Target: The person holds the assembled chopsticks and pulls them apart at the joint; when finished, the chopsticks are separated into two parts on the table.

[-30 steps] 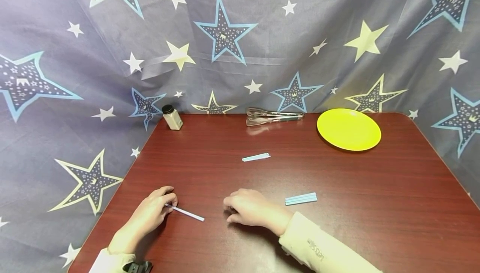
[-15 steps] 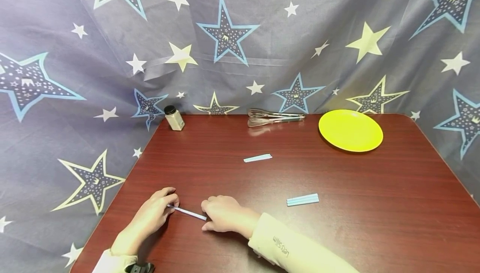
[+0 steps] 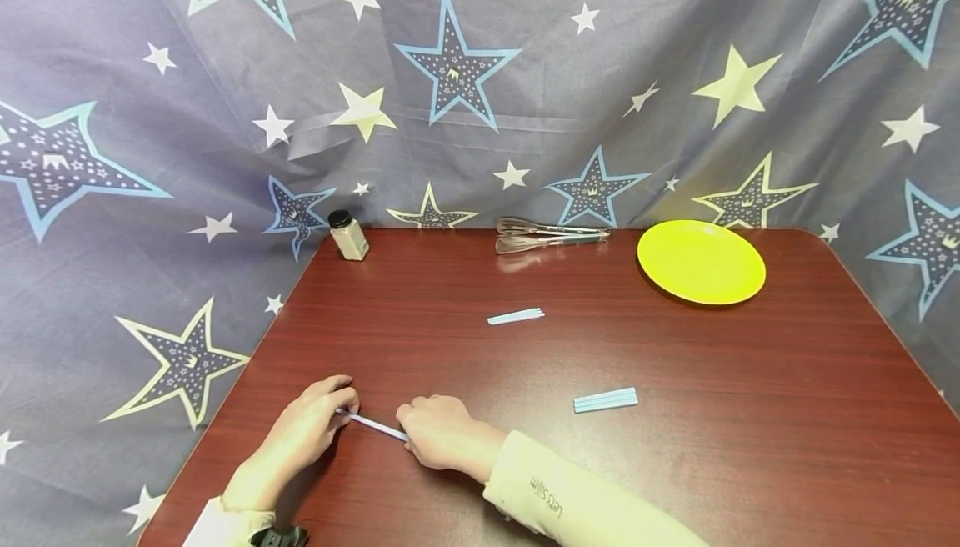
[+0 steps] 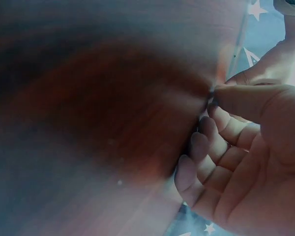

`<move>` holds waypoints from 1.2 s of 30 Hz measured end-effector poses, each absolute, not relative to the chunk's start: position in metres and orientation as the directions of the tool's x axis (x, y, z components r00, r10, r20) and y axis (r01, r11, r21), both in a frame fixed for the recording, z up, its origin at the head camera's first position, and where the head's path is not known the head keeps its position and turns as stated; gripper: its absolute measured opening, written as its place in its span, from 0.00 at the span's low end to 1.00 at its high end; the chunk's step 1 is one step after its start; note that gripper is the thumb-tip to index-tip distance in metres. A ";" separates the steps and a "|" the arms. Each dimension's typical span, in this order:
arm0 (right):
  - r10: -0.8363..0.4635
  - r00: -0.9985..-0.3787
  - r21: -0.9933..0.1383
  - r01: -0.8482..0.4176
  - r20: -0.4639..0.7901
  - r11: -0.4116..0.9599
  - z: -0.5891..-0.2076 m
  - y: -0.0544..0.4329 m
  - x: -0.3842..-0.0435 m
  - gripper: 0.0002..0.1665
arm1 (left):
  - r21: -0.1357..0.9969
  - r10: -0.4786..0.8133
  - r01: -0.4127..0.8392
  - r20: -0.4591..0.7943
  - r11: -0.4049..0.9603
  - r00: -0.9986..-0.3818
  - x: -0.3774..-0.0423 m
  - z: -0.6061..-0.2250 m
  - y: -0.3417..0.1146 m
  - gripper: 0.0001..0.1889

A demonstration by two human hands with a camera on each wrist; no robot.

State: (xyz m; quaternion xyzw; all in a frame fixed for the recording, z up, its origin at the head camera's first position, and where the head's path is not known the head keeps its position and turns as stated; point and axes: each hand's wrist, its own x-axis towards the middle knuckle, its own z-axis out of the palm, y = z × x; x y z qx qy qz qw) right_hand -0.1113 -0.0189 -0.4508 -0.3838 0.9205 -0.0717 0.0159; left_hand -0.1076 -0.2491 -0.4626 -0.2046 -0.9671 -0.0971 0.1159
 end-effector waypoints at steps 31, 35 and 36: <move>-0.681 -0.684 -0.316 -0.727 0.261 0.610 -0.449 0.044 -0.126 0.14 | 0.150 0.380 0.430 0.277 0.890 -0.882 -0.111 -0.447 -0.207 0.15; -0.658 -0.698 -0.315 -0.715 0.281 0.624 -0.447 0.060 -0.127 0.12 | 0.176 0.385 0.443 0.287 0.879 -0.877 -0.112 -0.447 -0.198 0.11; -0.653 -0.703 -0.316 -0.710 0.281 0.629 -0.446 0.064 -0.127 0.12 | 0.183 0.392 0.453 0.292 0.872 -0.872 -0.112 -0.447 -0.195 0.09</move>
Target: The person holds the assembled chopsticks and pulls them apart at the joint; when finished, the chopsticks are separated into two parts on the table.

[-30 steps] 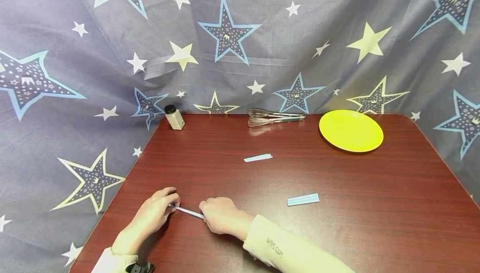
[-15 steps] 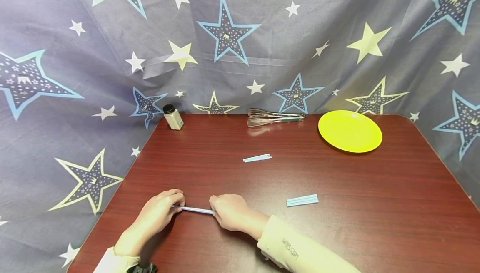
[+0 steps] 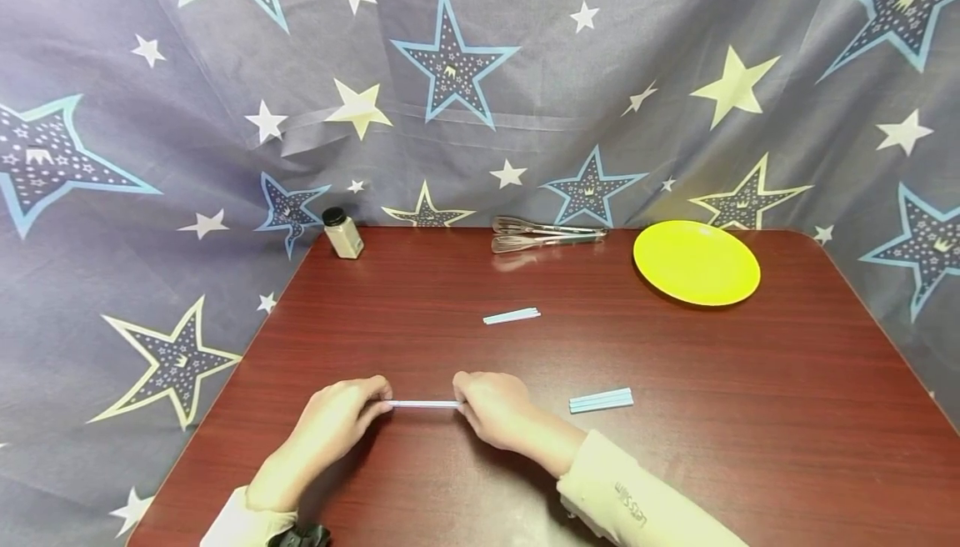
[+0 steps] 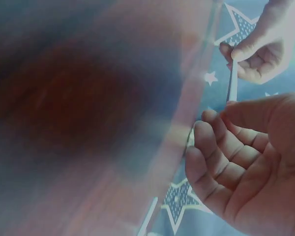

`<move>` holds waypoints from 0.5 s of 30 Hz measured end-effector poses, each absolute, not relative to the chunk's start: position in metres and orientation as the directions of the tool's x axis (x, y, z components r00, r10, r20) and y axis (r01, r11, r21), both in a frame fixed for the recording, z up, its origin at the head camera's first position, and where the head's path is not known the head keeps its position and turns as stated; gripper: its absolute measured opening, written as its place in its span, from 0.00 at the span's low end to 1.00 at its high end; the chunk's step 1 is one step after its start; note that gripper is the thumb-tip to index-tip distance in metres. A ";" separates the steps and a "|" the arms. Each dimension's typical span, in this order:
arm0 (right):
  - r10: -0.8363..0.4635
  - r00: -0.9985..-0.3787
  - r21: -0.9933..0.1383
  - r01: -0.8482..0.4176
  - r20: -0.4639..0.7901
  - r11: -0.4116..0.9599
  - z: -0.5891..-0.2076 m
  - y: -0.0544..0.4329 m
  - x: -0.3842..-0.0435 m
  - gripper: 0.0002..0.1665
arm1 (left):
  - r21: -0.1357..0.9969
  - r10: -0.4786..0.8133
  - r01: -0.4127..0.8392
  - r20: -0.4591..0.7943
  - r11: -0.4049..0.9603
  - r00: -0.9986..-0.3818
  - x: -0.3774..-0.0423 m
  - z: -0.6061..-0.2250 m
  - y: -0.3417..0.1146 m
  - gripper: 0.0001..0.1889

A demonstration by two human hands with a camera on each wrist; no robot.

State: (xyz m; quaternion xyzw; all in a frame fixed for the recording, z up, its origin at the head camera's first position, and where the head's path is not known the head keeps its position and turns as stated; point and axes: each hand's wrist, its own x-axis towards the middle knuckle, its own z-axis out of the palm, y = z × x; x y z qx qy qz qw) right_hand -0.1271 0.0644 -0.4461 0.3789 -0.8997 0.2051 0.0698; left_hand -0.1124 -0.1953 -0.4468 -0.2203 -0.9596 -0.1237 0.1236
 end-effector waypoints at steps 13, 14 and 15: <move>-0.611 -0.723 -0.314 -0.691 0.323 0.652 -0.432 0.126 -0.127 0.13 | 0.227 0.522 0.602 0.328 0.766 -0.788 -0.120 -0.441 -0.147 0.04; -0.612 -0.723 -0.315 -0.691 0.321 0.651 -0.432 0.130 -0.127 0.13 | 0.231 0.526 0.606 0.326 0.761 -0.786 -0.120 -0.441 -0.143 0.04; -0.611 -0.725 -0.315 -0.688 0.318 0.653 -0.431 0.134 -0.127 0.13 | 0.236 0.530 0.610 0.325 0.756 -0.783 -0.120 -0.440 -0.139 0.04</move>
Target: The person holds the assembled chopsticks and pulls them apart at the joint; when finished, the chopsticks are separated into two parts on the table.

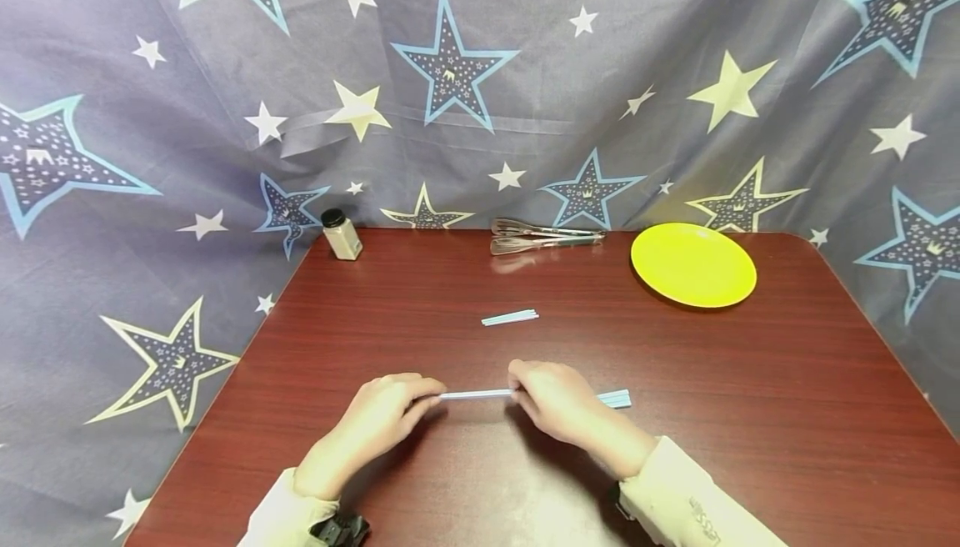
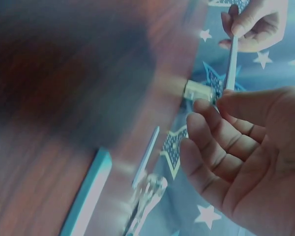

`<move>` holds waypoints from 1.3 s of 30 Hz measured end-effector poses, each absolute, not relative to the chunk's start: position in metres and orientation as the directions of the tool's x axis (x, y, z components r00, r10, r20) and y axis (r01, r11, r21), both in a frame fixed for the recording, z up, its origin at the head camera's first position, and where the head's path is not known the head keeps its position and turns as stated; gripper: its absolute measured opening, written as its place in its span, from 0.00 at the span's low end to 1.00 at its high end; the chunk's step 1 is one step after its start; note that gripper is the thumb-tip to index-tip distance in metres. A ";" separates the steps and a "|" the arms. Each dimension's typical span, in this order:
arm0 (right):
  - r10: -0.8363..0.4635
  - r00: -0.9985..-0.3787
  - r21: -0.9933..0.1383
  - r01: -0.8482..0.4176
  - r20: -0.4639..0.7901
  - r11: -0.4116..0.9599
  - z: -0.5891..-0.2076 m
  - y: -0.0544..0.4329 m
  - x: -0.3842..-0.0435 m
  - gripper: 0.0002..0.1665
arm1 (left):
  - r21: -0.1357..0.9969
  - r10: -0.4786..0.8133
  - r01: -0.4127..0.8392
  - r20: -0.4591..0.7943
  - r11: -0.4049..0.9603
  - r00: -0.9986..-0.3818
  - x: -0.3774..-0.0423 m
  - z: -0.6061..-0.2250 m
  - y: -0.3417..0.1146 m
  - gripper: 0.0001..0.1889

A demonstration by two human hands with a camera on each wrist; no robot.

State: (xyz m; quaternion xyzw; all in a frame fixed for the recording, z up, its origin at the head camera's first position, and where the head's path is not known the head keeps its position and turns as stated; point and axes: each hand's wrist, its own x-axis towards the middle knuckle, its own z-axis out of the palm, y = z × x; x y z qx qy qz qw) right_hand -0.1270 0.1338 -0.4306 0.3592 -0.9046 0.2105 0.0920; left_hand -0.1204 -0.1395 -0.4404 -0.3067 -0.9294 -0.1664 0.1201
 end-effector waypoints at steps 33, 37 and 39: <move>-0.632 -0.696 -0.301 -0.718 0.341 0.628 -0.424 0.160 -0.114 0.11 | 0.197 0.666 0.730 0.308 0.654 -0.680 -0.119 -0.441 -0.049 0.07; -0.636 -0.695 -0.300 -0.719 0.336 0.627 -0.423 0.160 -0.113 0.11 | 0.222 0.674 0.732 0.287 0.644 -0.681 -0.119 -0.439 -0.047 0.09; -0.637 -0.693 -0.300 -0.720 0.336 0.626 -0.422 0.161 -0.112 0.11 | 0.238 0.675 0.730 0.279 0.641 -0.683 -0.118 -0.439 -0.046 0.09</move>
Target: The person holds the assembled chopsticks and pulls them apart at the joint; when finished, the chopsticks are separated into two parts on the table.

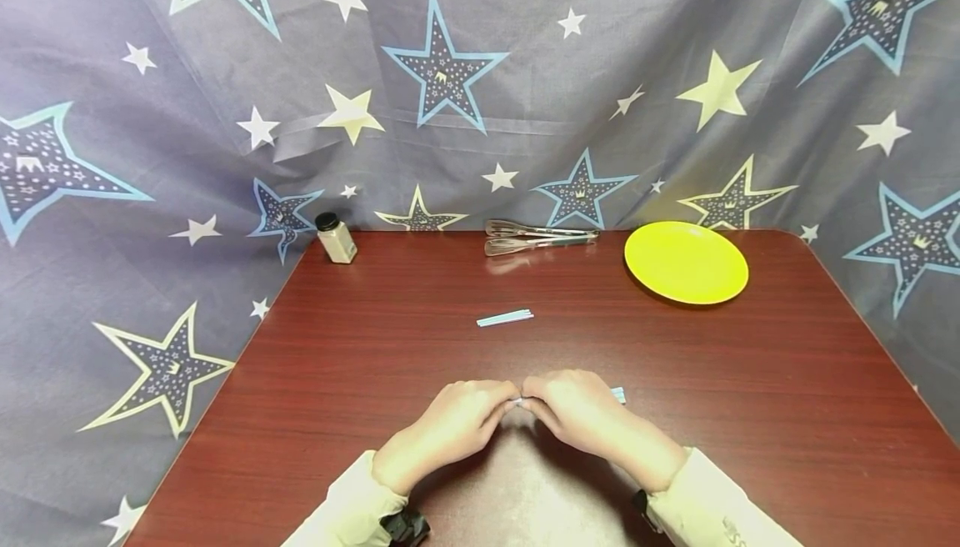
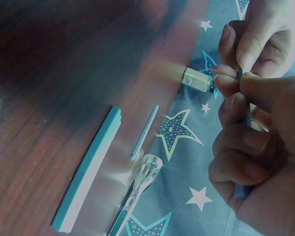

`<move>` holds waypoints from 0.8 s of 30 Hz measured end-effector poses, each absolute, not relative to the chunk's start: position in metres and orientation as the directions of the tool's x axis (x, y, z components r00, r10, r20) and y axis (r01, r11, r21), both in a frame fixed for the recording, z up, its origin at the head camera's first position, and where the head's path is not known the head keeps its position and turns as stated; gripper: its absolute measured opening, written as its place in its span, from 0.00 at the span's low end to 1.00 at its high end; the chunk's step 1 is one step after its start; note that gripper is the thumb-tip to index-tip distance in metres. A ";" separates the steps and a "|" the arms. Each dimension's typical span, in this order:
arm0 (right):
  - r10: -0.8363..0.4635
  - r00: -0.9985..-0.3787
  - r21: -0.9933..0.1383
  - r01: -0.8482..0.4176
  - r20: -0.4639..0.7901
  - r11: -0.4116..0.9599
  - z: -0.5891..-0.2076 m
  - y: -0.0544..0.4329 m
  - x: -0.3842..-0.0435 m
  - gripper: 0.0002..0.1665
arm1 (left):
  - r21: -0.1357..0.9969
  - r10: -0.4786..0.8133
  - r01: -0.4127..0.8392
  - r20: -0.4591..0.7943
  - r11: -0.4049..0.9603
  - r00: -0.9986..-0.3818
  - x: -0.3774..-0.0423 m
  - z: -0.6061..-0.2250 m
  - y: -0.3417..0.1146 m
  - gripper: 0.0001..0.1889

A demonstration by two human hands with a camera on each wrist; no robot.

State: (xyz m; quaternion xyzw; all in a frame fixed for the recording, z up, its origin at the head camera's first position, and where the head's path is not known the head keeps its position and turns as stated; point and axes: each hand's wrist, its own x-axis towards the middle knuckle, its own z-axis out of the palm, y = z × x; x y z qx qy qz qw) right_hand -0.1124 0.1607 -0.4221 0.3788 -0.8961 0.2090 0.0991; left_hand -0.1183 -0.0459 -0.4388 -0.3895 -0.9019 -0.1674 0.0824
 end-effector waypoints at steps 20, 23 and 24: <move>-0.626 -0.651 -0.237 -0.750 0.430 0.617 -0.420 0.166 -0.112 0.14 | 0.317 0.675 0.746 0.320 0.585 -0.665 -0.121 -0.433 -0.043 0.10; -0.628 -0.637 -0.229 -0.760 0.447 0.608 -0.420 0.167 -0.112 0.15 | 0.320 0.679 0.750 0.320 0.579 -0.661 -0.121 -0.433 -0.043 0.10; -0.628 -0.634 -0.225 -0.762 0.452 0.607 -0.421 0.167 -0.112 0.15 | 0.321 0.681 0.751 0.319 0.577 -0.659 -0.121 -0.433 -0.043 0.10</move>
